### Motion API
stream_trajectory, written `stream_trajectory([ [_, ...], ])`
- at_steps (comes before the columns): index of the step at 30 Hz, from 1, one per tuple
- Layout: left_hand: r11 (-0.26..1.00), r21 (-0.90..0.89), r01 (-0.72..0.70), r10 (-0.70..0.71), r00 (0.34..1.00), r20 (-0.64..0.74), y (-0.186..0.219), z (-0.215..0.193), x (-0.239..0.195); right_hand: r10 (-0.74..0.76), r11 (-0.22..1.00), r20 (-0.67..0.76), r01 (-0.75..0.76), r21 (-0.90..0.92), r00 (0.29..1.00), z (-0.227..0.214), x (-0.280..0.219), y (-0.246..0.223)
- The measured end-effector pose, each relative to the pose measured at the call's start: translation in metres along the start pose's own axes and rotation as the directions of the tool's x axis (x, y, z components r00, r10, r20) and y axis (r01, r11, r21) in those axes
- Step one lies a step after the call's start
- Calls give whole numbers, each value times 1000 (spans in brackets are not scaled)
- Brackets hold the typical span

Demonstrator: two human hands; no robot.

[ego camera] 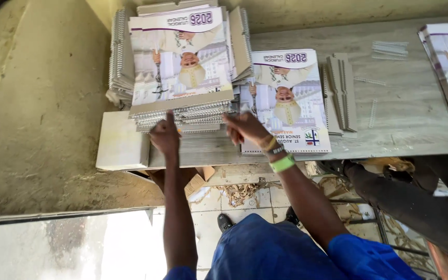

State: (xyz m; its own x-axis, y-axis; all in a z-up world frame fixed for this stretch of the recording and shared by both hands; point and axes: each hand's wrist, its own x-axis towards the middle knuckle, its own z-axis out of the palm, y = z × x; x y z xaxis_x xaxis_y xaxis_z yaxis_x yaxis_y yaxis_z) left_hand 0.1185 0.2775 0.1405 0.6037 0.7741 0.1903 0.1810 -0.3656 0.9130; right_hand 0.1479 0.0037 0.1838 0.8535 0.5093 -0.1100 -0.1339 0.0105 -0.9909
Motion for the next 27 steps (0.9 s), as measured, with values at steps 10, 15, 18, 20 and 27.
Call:
stream_trajectory([
  [10,727,-219,-651,596,438,674,29,128,-245,-486,839,404,544,-34,775,-1,-197,-106],
  [15,558,-168,-812,475,147,867,47,163,-282,-715,648,302,760,-50,630,-34,-272,-152],
  [18,518,-144,-843,481,149,864,26,180,-281,-813,495,305,865,-87,496,-72,-327,-184],
  [20,520,-182,-835,521,141,842,21,199,-273,-853,423,292,901,-99,432,-69,-329,-208],
  [27,673,-31,-739,221,161,962,43,208,-241,-435,821,-157,319,-474,887,-151,-301,-36],
])
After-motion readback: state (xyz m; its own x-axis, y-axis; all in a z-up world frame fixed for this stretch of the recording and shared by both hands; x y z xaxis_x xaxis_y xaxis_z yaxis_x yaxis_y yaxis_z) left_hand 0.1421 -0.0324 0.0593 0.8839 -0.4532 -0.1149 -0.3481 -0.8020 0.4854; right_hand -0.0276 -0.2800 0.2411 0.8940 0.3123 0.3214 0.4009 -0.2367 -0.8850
